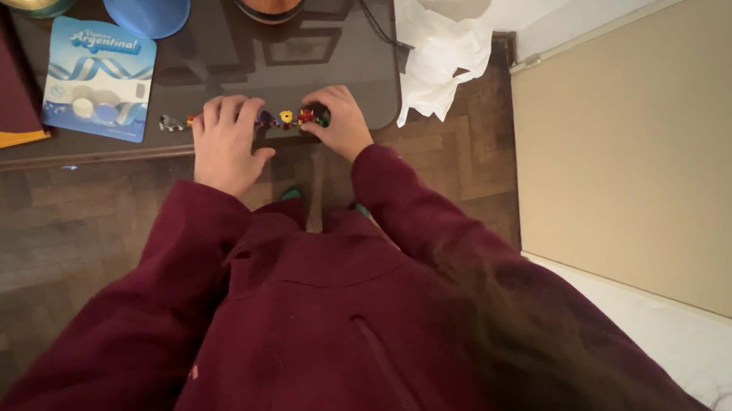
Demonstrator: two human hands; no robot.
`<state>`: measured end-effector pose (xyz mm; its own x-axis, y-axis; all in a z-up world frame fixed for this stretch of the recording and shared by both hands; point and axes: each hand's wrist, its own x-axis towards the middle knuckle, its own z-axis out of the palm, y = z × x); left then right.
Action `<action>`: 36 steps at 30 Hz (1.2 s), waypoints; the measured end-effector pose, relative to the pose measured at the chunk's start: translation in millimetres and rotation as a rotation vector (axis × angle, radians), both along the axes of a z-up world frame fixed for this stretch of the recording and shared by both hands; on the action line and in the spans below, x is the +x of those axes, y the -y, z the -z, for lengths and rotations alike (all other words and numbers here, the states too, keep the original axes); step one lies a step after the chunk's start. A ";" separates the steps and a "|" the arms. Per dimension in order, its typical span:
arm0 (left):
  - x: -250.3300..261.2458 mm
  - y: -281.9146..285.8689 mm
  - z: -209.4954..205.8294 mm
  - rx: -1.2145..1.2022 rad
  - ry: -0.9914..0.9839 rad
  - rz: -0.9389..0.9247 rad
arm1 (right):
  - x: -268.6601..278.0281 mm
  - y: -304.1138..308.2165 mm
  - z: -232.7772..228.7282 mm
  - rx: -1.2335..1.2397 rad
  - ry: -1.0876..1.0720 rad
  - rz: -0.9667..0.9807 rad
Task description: Picking up small toy figures from a dining table and placing them onto a shelf for display.
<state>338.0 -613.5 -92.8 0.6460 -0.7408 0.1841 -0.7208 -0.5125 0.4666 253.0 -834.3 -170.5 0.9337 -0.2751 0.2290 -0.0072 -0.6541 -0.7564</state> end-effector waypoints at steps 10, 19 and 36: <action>-4.5 -1.9 5.9 -0.015 -0.016 -0.018 | 3.2 -1.8 1.8 0.016 -0.052 0.000; -7.2 1.8 2.9 -0.026 -0.032 0.000 | 0.2 0.7 -2.2 -0.010 -0.039 -0.037; -4.4 0.7 2.8 0.033 -0.033 -0.015 | -8.7 11.2 -1.5 -0.084 -0.139 -0.072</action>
